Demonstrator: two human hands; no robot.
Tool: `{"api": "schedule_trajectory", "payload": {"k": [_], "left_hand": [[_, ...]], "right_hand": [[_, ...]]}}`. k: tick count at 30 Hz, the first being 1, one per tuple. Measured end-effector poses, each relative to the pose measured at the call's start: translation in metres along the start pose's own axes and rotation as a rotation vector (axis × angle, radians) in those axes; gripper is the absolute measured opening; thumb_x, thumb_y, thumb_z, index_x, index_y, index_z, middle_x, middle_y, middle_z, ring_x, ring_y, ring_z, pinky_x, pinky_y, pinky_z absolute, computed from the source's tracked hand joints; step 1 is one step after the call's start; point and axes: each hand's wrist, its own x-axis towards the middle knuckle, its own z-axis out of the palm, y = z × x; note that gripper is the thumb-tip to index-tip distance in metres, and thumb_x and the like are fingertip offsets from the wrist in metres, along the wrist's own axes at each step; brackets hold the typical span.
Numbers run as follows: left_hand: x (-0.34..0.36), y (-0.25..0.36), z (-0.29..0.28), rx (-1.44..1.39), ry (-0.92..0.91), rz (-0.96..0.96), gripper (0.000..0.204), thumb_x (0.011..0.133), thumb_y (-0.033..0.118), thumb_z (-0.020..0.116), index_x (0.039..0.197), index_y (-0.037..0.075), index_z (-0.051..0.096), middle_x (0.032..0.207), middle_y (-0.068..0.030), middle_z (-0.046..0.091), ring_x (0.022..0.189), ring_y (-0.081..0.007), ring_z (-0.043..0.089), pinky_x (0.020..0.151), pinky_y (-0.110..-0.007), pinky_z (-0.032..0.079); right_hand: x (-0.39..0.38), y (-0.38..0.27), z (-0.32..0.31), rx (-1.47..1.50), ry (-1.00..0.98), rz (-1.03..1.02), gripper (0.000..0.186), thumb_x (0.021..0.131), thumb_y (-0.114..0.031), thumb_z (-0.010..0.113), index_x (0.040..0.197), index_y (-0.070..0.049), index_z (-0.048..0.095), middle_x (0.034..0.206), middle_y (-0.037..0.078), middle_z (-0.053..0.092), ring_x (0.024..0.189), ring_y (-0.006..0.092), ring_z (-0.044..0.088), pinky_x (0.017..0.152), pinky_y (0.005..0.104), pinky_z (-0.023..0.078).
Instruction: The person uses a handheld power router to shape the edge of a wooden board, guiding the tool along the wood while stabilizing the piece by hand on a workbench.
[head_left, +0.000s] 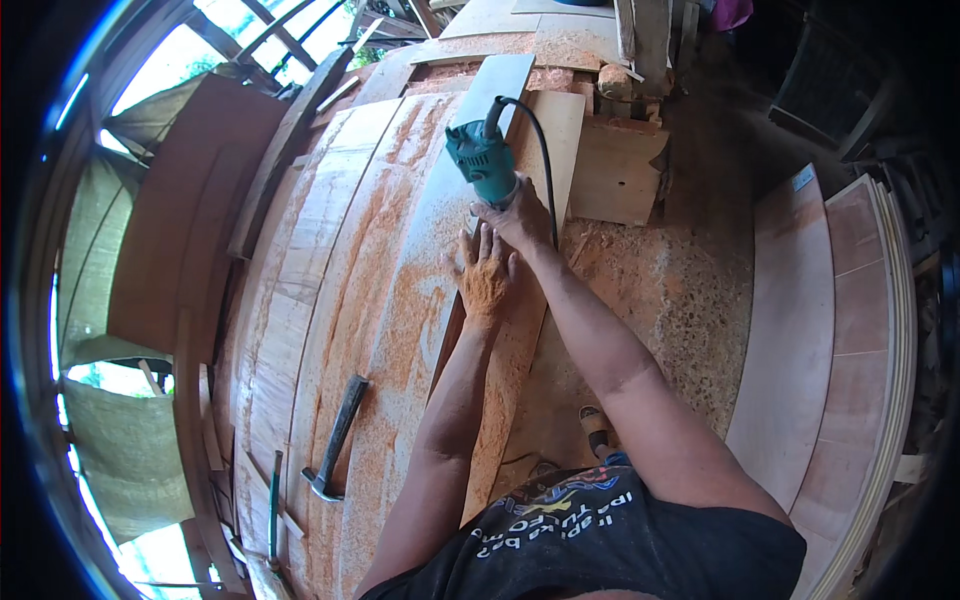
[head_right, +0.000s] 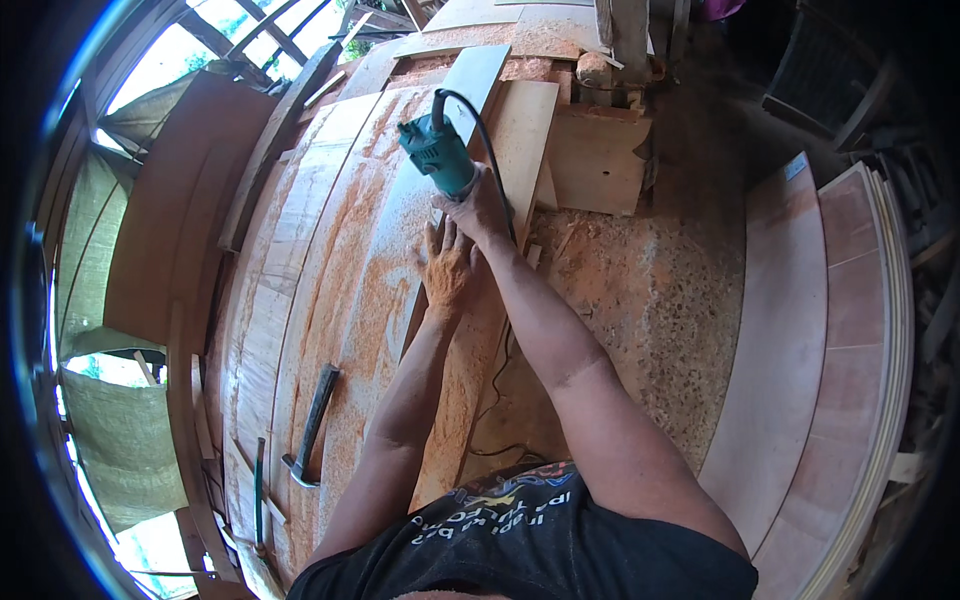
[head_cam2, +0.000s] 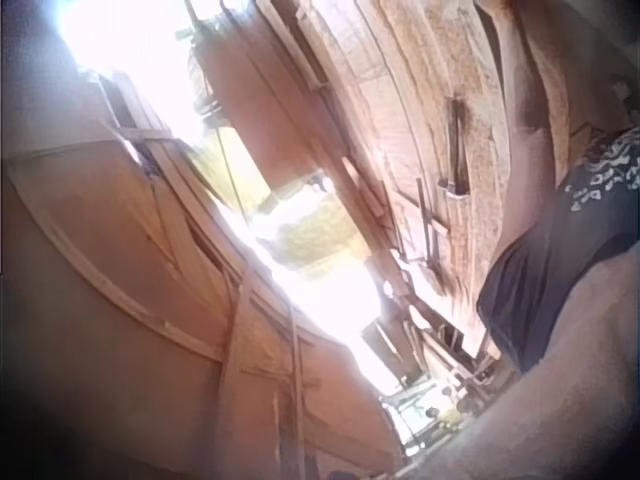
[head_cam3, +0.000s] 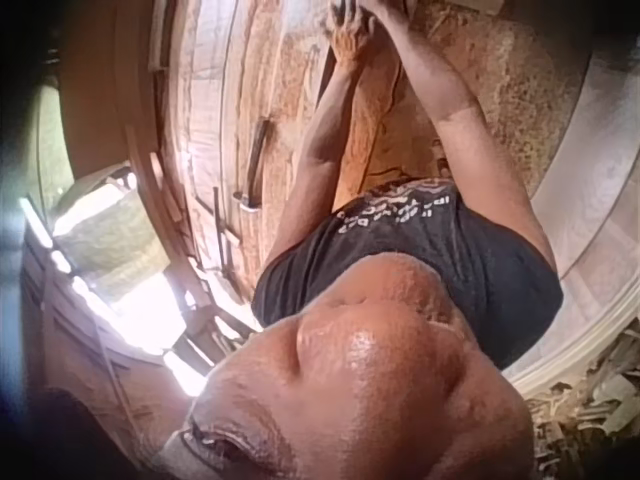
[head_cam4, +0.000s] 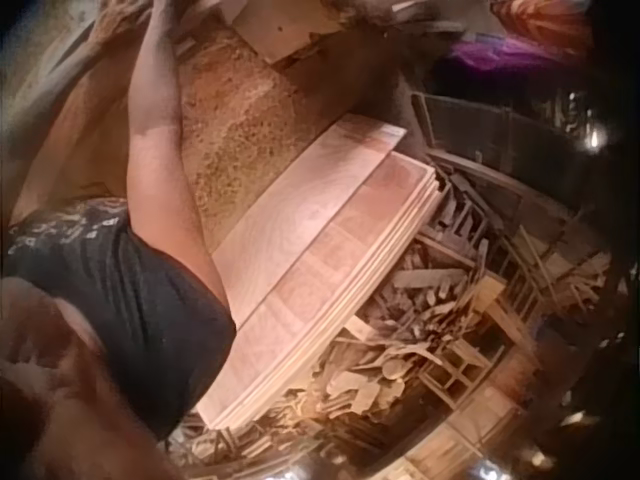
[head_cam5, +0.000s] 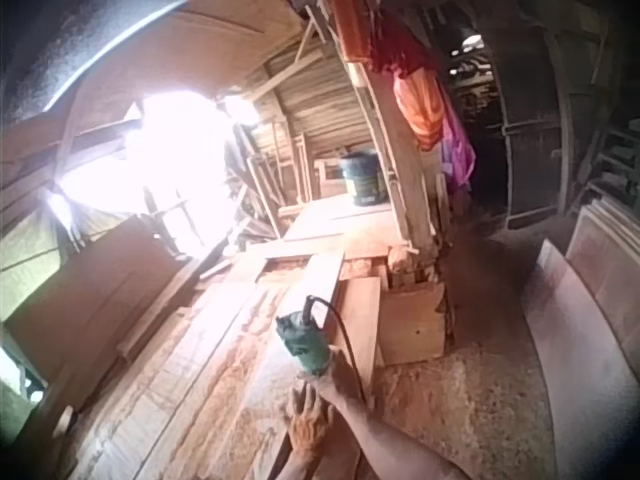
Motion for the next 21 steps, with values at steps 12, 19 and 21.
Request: {"api": "schedule_trajectory", "payload": {"k": [12,19,21], "left_hand": [[-0.002,0.004,-0.014,0.012,-0.079,0.016,0.060,0.091,0.037,0.053,0.144,0.012,0.038,0.152,-0.0098,0.035,0.143,-0.0381,0.021,0.107,-0.069,0.008],[0.000,-0.001,-0.009,-0.004,-0.057,-0.006,0.059,0.090,0.034,0.055,0.145,0.019,0.038,0.152,-0.0075,0.034,0.142,-0.0408,0.021,0.104,-0.073,0.010],[0.004,0.003,-0.005,-0.009,-0.056,0.002,0.059,0.090,0.034,0.055,0.145,0.019,0.038,0.152,-0.0071,0.034,0.142,-0.0408,0.021,0.103,-0.074,0.011]], "right_hand": [[0.012,0.030,0.020,0.103,0.129,-0.110,0.067,0.068,-0.023,0.084,0.118,0.002,0.047,0.107,0.019,0.060,0.099,0.0296,0.062,0.084,0.0392,0.050],[0.004,0.009,0.013,0.198,0.078,-0.085,0.076,0.069,-0.034,0.083,0.124,0.000,0.044,0.110,0.019,0.061,0.099,0.0318,0.063,0.084,0.0410,0.050],[0.006,0.013,0.009,0.112,0.090,-0.069,0.079,0.069,-0.037,0.083,0.126,-0.001,0.042,0.111,0.018,0.061,0.099,0.0322,0.063,0.085,0.0412,0.051]]}}
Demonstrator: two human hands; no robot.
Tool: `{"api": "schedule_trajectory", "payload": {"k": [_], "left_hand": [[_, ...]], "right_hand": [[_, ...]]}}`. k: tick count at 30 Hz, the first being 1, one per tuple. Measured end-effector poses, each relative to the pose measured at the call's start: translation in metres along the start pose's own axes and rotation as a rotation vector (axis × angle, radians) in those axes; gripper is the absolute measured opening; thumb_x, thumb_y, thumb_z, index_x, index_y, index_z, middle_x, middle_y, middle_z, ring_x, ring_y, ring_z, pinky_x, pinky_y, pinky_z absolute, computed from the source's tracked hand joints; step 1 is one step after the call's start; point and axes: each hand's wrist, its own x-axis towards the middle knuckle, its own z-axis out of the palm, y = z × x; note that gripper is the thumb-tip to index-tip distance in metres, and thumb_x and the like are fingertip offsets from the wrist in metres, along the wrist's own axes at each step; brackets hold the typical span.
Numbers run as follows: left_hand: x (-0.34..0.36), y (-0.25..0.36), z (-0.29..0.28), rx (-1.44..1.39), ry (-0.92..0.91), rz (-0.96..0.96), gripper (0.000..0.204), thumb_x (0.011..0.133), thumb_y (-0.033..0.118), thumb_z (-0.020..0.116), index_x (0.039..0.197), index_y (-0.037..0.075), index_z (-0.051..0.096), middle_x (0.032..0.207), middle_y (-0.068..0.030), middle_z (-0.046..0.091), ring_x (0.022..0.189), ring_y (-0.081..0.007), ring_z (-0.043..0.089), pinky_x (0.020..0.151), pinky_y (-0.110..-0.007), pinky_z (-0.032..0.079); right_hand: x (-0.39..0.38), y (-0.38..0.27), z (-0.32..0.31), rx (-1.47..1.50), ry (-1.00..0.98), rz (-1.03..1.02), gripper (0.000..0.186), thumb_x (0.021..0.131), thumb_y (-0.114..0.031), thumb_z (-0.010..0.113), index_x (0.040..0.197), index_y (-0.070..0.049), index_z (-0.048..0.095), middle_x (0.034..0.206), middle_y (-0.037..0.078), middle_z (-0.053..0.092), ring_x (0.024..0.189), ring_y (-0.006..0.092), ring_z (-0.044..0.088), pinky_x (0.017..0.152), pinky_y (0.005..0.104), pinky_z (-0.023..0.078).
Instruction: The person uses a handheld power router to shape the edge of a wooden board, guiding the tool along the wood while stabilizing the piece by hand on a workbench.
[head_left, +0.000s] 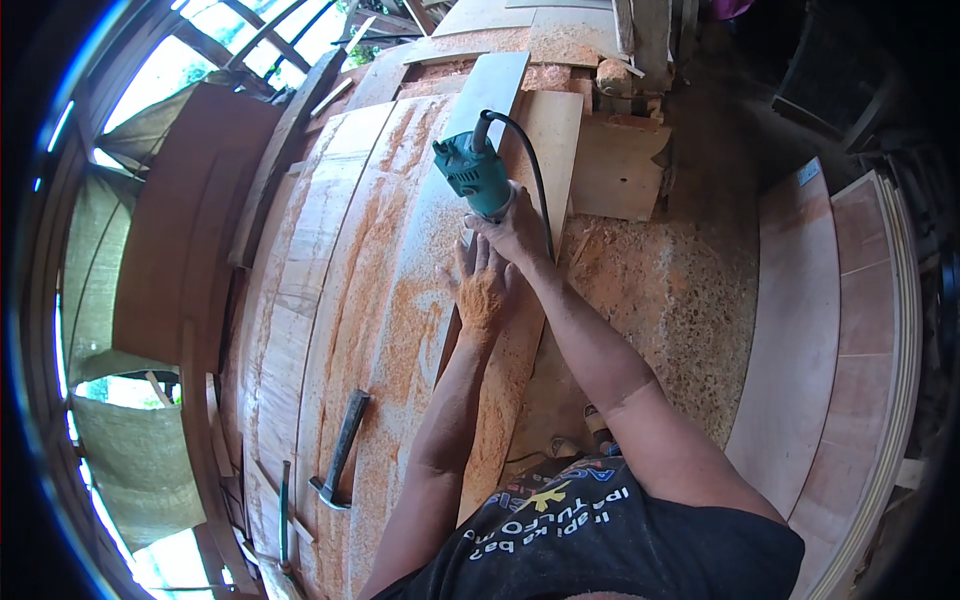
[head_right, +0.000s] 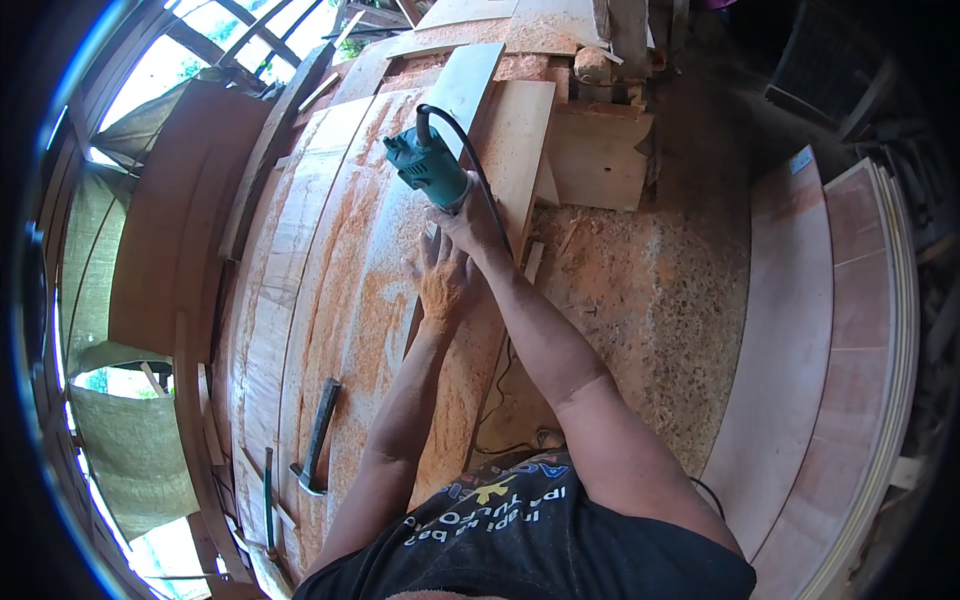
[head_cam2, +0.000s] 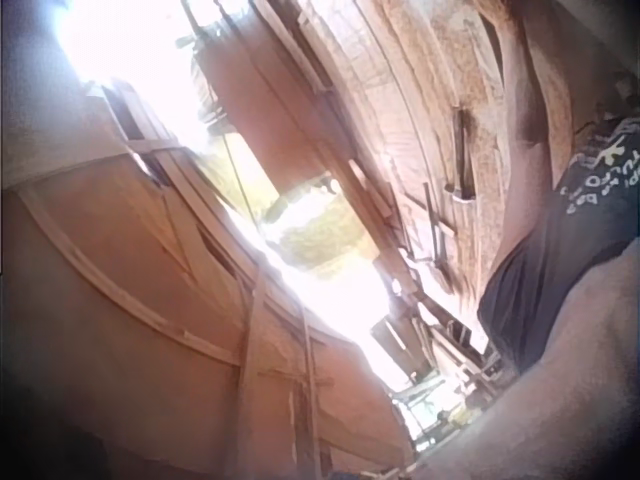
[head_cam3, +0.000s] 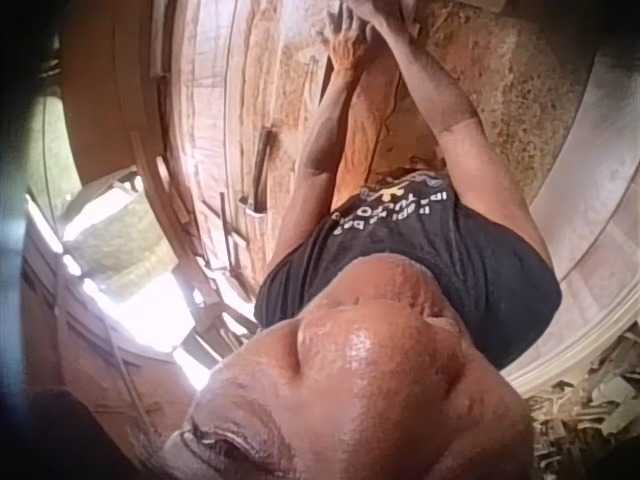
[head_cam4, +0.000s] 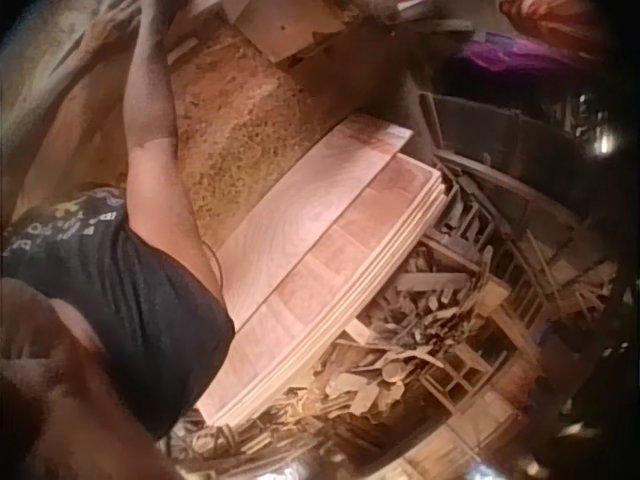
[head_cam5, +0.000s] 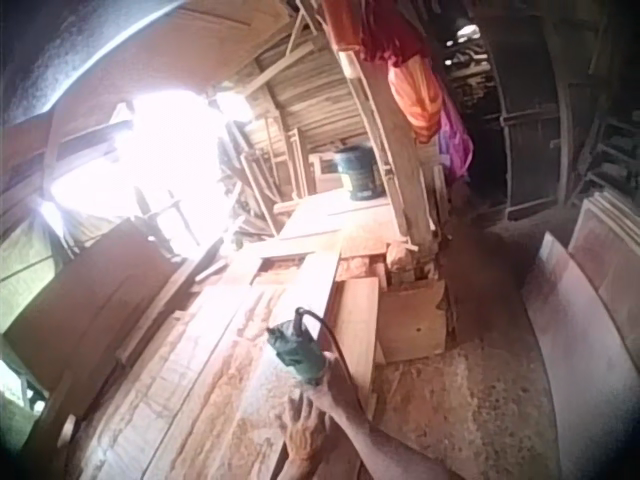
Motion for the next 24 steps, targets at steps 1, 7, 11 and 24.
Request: {"api": "schedule_trajectory", "payload": {"k": [1,7,11,24], "left_hand": [[0.002,0.001,0.001,0.007,0.000,-0.002,0.059,0.091,0.034,0.054,0.145,0.020,0.038,0.152,-0.0067,0.034,0.142,-0.0408,0.021,0.102,-0.075,0.011],[0.009,0.006,0.002,-0.003,-0.012,-0.005,0.055,0.094,0.040,0.049,0.140,0.010,0.046,0.152,-0.0055,0.035,0.144,-0.0360,0.018,0.102,-0.077,0.006],[0.013,0.008,0.004,-0.045,-0.001,-0.011,0.055,0.095,0.041,0.048,0.140,0.010,0.046,0.152,-0.0056,0.035,0.144,-0.0360,0.019,0.103,-0.077,0.006],[0.014,-0.002,0.000,-0.033,-0.035,-0.002,0.054,0.089,0.033,0.056,0.140,0.017,0.046,0.150,-0.0059,0.039,0.143,-0.0377,0.021,0.104,-0.074,0.009]], "right_hand": [[0.001,0.001,-0.001,-0.075,-0.001,0.012,0.081,0.070,-0.041,0.082,0.128,-0.002,0.041,0.112,0.018,0.061,0.099,0.0325,0.064,0.085,0.0413,0.051],[0.009,0.010,-0.005,-0.141,-0.057,0.040,0.087,0.070,-0.046,0.080,0.133,-0.004,0.037,0.115,0.016,0.062,0.103,0.0297,0.064,0.086,0.0397,0.051],[0.010,0.016,-0.003,-0.177,0.029,0.046,0.084,0.070,-0.041,0.082,0.130,-0.003,0.039,0.114,0.017,0.061,0.103,0.0300,0.063,0.087,0.0398,0.050],[0.014,-0.001,-0.005,-0.031,-0.022,0.095,0.084,0.069,-0.044,0.081,0.131,-0.003,0.041,0.112,0.020,0.062,0.102,0.0344,0.063,0.086,0.0416,0.051]]}}
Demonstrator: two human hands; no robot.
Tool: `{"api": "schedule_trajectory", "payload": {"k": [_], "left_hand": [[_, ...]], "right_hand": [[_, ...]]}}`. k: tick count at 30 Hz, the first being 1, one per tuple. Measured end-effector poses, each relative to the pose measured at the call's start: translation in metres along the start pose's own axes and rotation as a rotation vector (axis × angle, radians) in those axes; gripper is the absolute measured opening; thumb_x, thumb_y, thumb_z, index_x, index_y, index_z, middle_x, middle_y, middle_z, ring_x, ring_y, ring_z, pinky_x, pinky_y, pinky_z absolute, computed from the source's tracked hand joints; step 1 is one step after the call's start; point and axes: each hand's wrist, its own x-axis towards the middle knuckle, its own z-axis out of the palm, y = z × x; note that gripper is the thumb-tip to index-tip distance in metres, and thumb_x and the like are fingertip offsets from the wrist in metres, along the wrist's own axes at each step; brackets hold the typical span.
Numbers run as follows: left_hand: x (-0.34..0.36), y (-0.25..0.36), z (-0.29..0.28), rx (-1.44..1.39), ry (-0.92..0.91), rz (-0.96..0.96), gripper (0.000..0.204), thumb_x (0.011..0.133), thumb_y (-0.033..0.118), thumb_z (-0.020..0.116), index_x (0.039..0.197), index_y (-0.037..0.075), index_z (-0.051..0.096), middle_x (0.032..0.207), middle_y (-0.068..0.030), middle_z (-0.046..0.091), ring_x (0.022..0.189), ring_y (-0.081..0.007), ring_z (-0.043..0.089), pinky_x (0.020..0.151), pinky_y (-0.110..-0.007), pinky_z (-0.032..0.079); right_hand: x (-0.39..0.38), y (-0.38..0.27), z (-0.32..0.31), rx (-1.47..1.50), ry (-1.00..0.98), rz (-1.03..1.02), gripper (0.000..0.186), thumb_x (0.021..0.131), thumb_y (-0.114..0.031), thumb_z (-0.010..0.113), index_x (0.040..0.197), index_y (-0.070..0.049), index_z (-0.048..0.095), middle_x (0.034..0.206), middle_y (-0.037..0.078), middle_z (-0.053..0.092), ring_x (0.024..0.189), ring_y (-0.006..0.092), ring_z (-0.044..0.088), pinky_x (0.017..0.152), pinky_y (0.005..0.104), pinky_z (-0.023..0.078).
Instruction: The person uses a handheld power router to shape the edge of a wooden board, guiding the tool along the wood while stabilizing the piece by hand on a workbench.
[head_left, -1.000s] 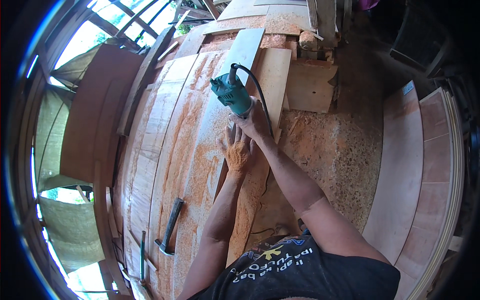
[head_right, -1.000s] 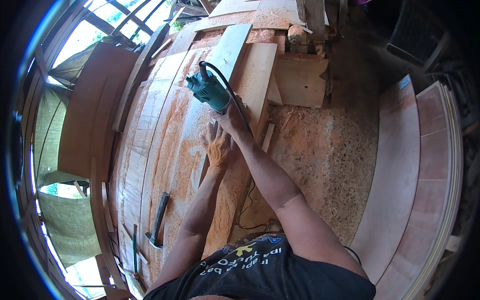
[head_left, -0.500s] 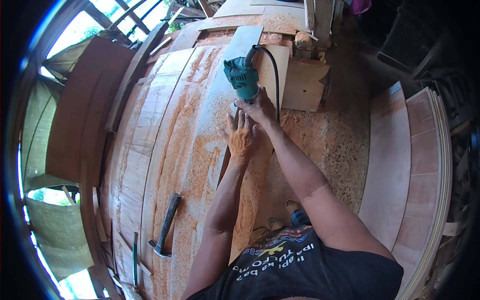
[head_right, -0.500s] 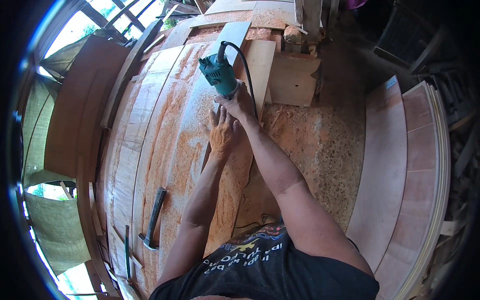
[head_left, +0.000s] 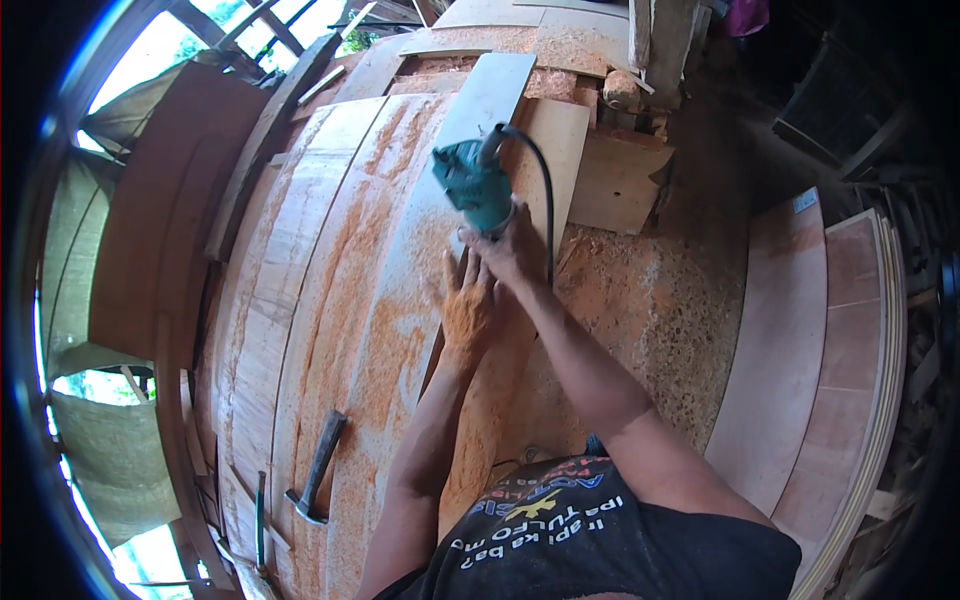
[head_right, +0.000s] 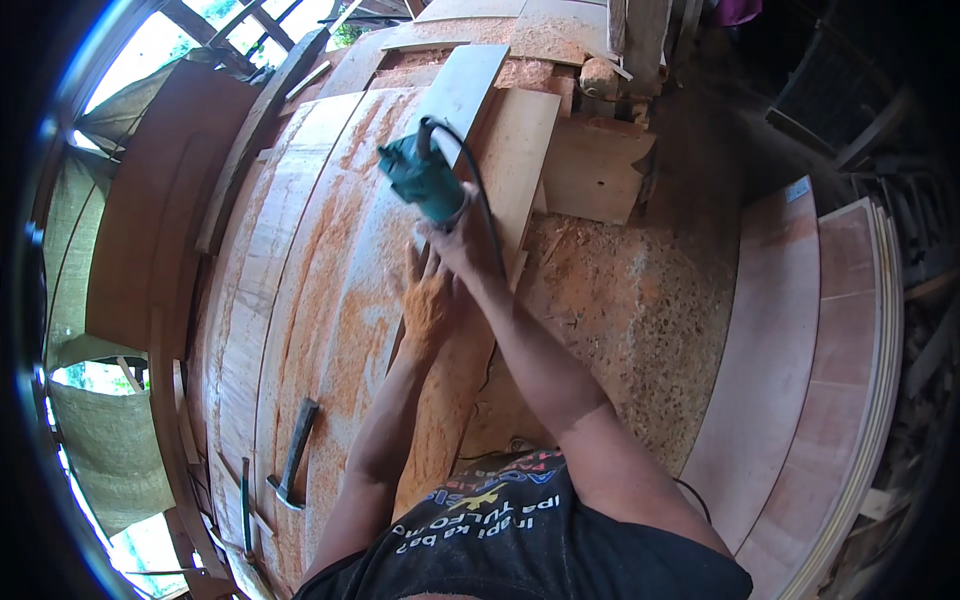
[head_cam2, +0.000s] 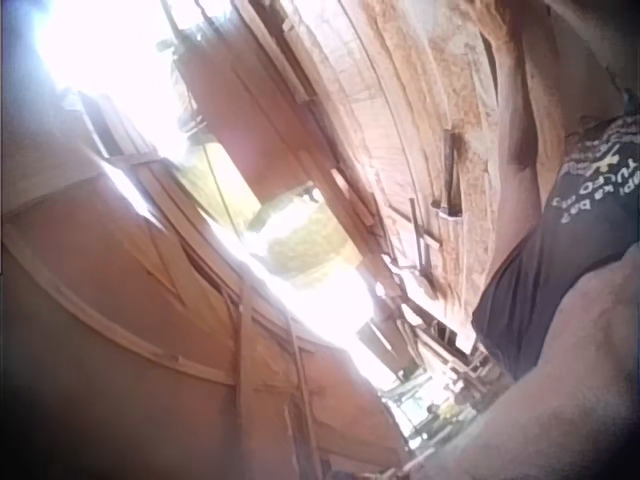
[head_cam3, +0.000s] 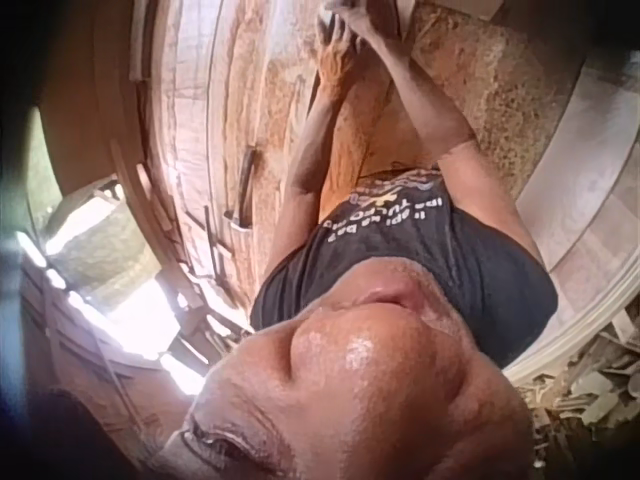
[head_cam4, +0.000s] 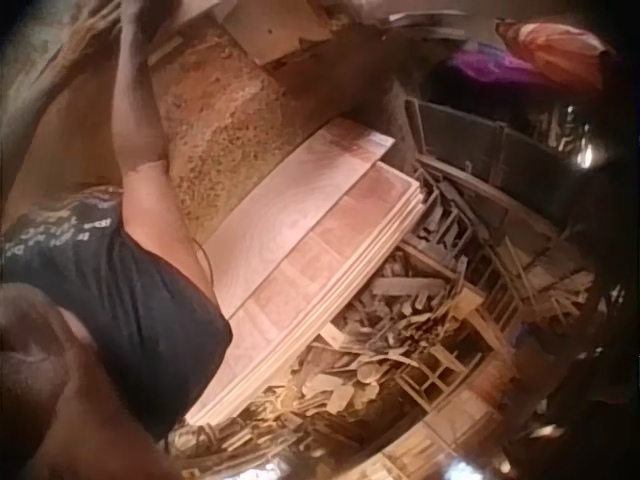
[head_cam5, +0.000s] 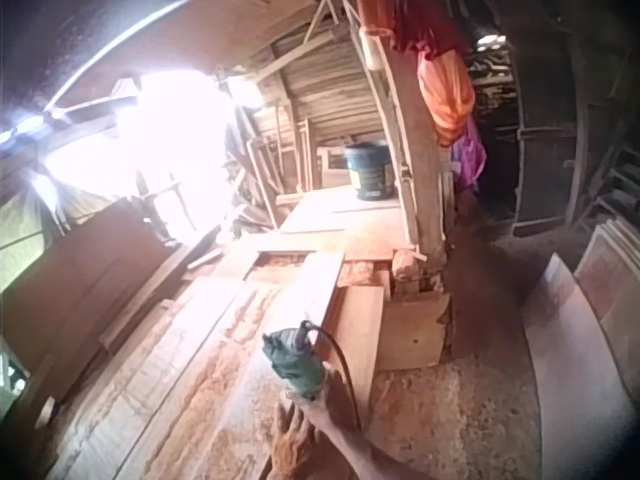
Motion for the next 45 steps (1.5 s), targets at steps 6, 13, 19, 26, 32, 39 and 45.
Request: {"api": "schedule_trajectory", "payload": {"k": [6,13,19,26,32,39,45], "left_hand": [[-0.009,-0.002,0.000,0.050,-0.055,0.008,0.060,0.084,0.032,0.059,0.138,0.010,0.047,0.147,-0.0095,0.042,0.142,-0.0382,0.024,0.106,-0.072,0.009],[-0.081,-0.053,0.071,-0.098,0.136,-0.056,0.059,0.085,0.028,0.061,0.138,0.012,0.041,0.138,-0.0207,0.041,0.137,-0.0477,0.023,0.107,-0.072,0.012],[-0.095,-0.052,0.083,-0.219,0.156,-0.141,0.056,0.084,0.025,0.062,0.136,0.012,0.044,0.137,-0.0179,0.044,0.137,-0.0475,0.025,0.105,-0.074,0.013],[-0.030,-0.018,0.024,-0.280,-0.062,-0.112,0.057,0.083,0.030,0.060,0.136,0.012,0.049,0.142,-0.0097,0.046,0.142,-0.0391,0.023,0.106,-0.073,0.008],[-0.006,-0.001,0.004,0.053,-0.033,0.038,0.057,0.084,0.029,0.058,0.138,0.012,0.049,0.144,-0.0068,0.045,0.141,-0.0389,0.025,0.104,-0.075,0.008],[0.006,0.006,0.005,0.021,0.038,0.025,0.060,0.087,0.035,0.059,0.143,0.019,0.043,0.154,-0.0024,0.032,0.144,-0.0393,0.019,0.102,-0.076,0.009],[0.009,0.011,0.002,-0.055,0.028,-0.018,0.059,0.088,0.034,0.059,0.143,0.019,0.043,0.152,-0.0039,0.035,0.143,-0.0404,0.019,0.102,-0.077,0.010]], "right_hand": [[-0.003,0.026,0.013,-0.121,0.066,-0.066,0.084,0.071,-0.028,0.082,0.135,0.002,0.037,0.129,0.024,0.049,0.122,0.0358,0.049,0.101,0.0428,0.041],[-0.009,0.024,0.009,-0.118,0.104,-0.232,0.088,0.072,-0.031,0.080,0.137,0.001,0.031,0.135,0.025,0.040,0.131,0.0432,0.038,0.110,0.0519,0.031],[-0.011,0.027,0.012,-0.052,0.090,-0.123,0.088,0.072,-0.029,0.081,0.137,0.002,0.032,0.137,0.026,0.039,0.133,0.0439,0.035,0.111,0.0523,0.029],[-0.010,0.025,0.010,-0.097,0.067,-0.117,0.087,0.074,-0.035,0.078,0.138,0.002,0.032,0.137,0.026,0.038,0.133,0.0436,0.034,0.111,0.0515,0.028],[-0.001,0.027,0.007,-0.169,0.045,-0.052,0.083,0.077,-0.033,0.077,0.137,0.004,0.033,0.134,0.024,0.041,0.125,0.0382,0.043,0.105,0.0450,0.036],[0.010,0.030,0.009,-0.129,0.109,-0.146,0.080,0.073,-0.038,0.081,0.129,0.000,0.038,0.108,0.017,0.061,0.098,0.0318,0.063,0.084,0.0402,0.051],[0.014,0.042,0.011,-0.156,0.170,-0.184,0.084,0.071,-0.046,0.080,0.130,-0.003,0.039,0.112,0.018,0.061,0.099,0.0364,0.063,0.081,0.0444,0.051]]}}
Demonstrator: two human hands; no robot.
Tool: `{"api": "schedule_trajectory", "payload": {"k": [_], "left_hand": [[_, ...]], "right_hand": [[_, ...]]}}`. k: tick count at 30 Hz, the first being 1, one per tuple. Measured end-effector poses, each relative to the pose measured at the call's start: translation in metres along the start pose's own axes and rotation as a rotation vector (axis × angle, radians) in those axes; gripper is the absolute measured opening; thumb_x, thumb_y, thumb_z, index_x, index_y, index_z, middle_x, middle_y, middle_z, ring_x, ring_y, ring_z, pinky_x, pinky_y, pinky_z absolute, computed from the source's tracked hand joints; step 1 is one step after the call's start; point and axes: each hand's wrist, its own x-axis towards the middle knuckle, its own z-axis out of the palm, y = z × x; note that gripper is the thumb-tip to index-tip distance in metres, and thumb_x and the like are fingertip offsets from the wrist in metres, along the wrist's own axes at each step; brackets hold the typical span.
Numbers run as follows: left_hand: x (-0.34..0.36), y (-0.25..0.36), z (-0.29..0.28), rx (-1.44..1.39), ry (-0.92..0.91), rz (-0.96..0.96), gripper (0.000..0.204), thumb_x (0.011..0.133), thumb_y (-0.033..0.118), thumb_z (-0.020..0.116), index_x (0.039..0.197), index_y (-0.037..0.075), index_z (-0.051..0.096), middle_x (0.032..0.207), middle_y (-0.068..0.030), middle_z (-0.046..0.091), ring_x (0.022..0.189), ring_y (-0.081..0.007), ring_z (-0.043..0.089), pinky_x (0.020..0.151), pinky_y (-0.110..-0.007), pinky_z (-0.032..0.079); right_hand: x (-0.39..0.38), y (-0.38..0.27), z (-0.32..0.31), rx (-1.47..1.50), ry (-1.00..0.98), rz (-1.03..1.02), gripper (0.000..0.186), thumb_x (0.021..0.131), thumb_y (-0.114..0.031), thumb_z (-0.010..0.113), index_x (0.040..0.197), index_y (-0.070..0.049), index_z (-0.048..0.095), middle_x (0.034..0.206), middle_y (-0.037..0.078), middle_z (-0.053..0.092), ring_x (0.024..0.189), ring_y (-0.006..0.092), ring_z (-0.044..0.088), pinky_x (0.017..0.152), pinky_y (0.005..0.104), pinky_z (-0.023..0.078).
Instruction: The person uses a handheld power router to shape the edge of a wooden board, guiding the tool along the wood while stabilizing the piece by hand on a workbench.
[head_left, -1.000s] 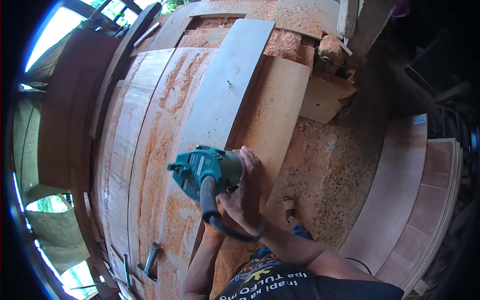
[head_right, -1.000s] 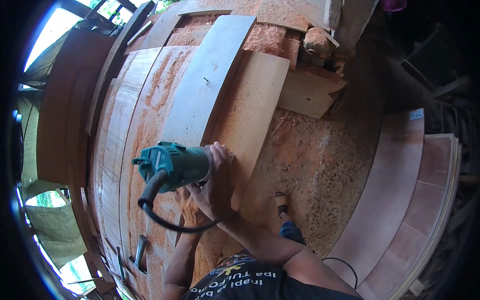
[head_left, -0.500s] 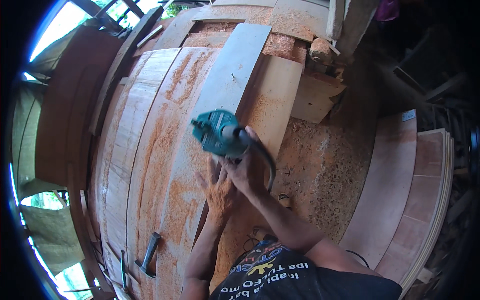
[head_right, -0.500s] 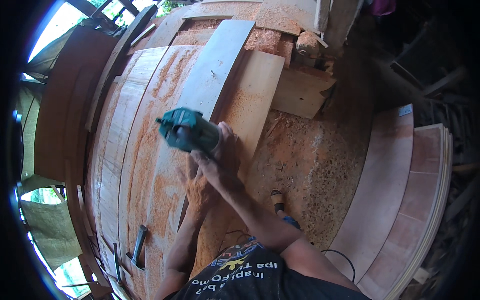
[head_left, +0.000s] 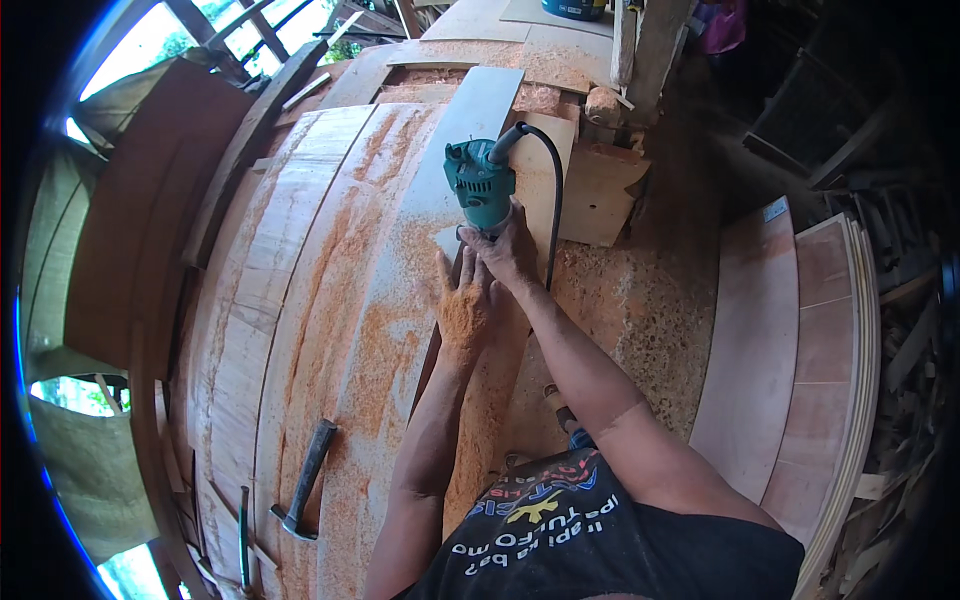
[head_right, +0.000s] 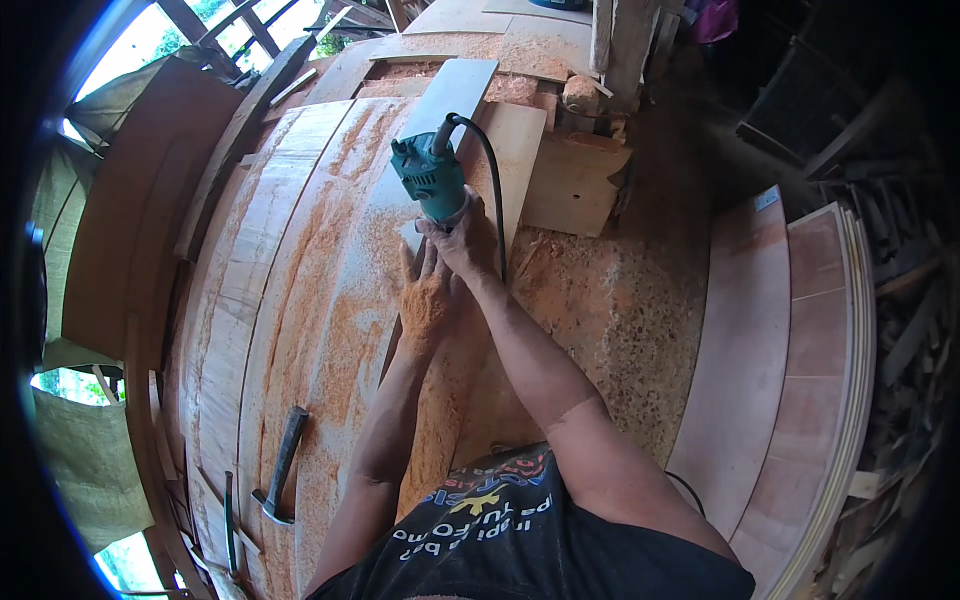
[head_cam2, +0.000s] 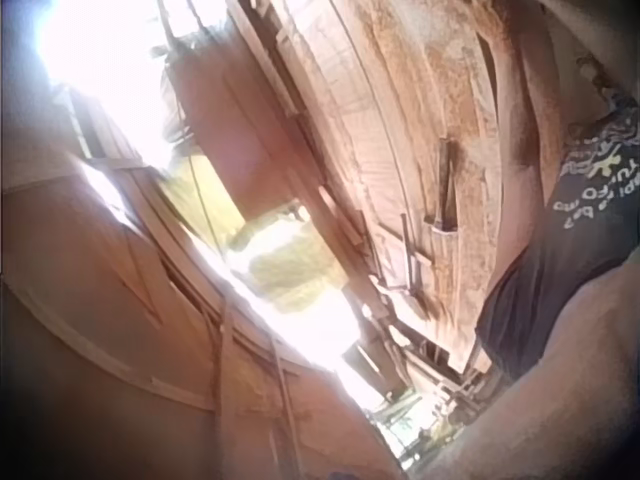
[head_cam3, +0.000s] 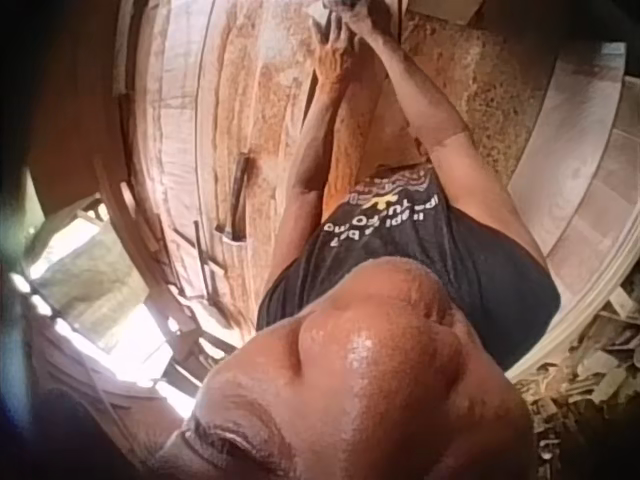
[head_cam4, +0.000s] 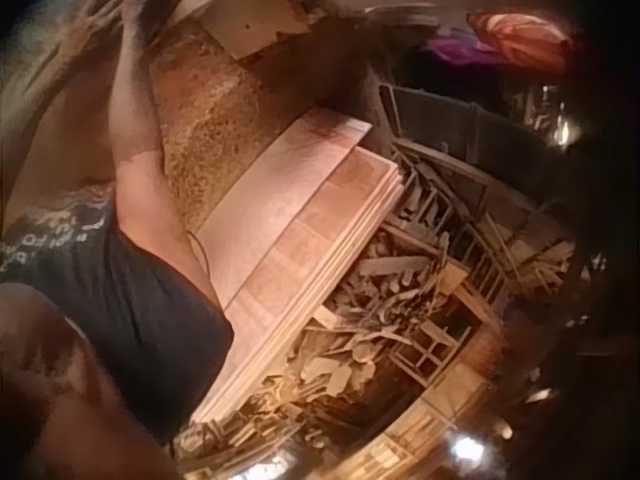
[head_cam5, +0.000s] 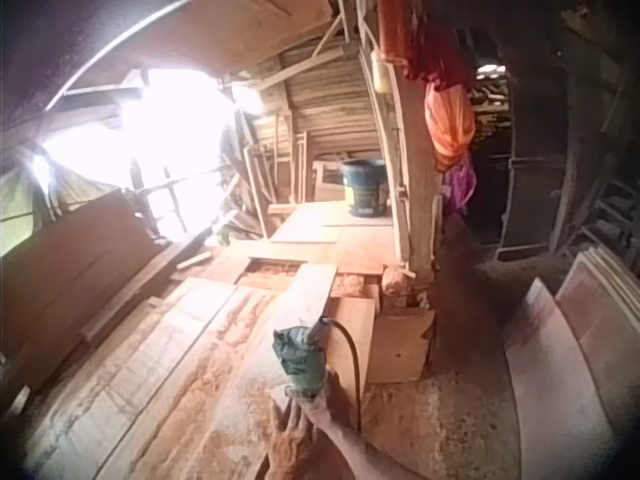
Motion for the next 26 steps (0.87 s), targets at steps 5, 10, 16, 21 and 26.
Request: {"api": "schedule_trajectory", "payload": {"k": [5,10,16,21,26], "left_hand": [[0.002,-0.003,0.005,0.027,0.013,0.013,0.058,0.088,0.034,0.058,0.142,0.018,0.044,0.151,-0.0044,0.038,0.142,-0.0408,0.021,0.099,-0.079,0.010],[0.008,-0.001,0.008,0.021,0.042,0.041,0.056,0.089,0.034,0.056,0.141,0.016,0.044,0.150,-0.0047,0.038,0.142,-0.0418,0.020,0.098,-0.080,0.009],[0.012,0.001,0.003,0.010,0.032,0.029,0.055,0.091,0.034,0.053,0.142,0.015,0.044,0.151,-0.0046,0.037,0.141,-0.0438,0.021,0.099,-0.079,0.008],[0.016,0.003,0.003,0.008,0.056,0.044,0.056,0.091,0.035,0.053,0.142,0.013,0.043,0.151,-0.0047,0.037,0.141,-0.0438,0.021,0.100,-0.079,0.008],[0.018,0.000,0.009,0.034,0.065,0.041,0.057,0.091,0.037,0.053,0.142,0.014,0.043,0.151,-0.0049,0.037,0.141,-0.0440,0.020,0.101,-0.079,0.006]], "right_hand": [[0.002,-0.001,-0.001,0.040,-0.045,0.049,0.086,0.071,-0.049,0.079,0.132,-0.005,0.038,0.115,0.017,0.060,0.100,0.0354,0.063,0.083,0.0440,0.051],[0.008,0.001,-0.004,0.001,-0.057,0.061,0.088,0.072,-0.049,0.079,0.134,-0.004,0.037,0.118,0.018,0.058,0.105,0.0352,0.061,0.086,0.0431,0.050],[0.015,0.005,-0.004,0.029,-0.087,0.080,0.089,0.071,-0.048,0.080,0.134,-0.002,0.036,0.119,0.018,0.058,0.107,0.0335,0.060,0.088,0.0424,0.049],[0.021,0.013,-0.002,0.036,-0.092,0.059,0.089,0.071,-0.049,0.079,0.134,-0.002,0.035,0.120,0.019,0.057,0.108,0.0341,0.060,0.089,0.0429,0.049],[0.023,0.013,0.000,0.001,-0.098,0.080,0.090,0.072,-0.048,0.079,0.135,-0.002,0.034,0.121,0.019,0.056,0.108,0.0342,0.060,0.090,0.0432,0.048]]}}
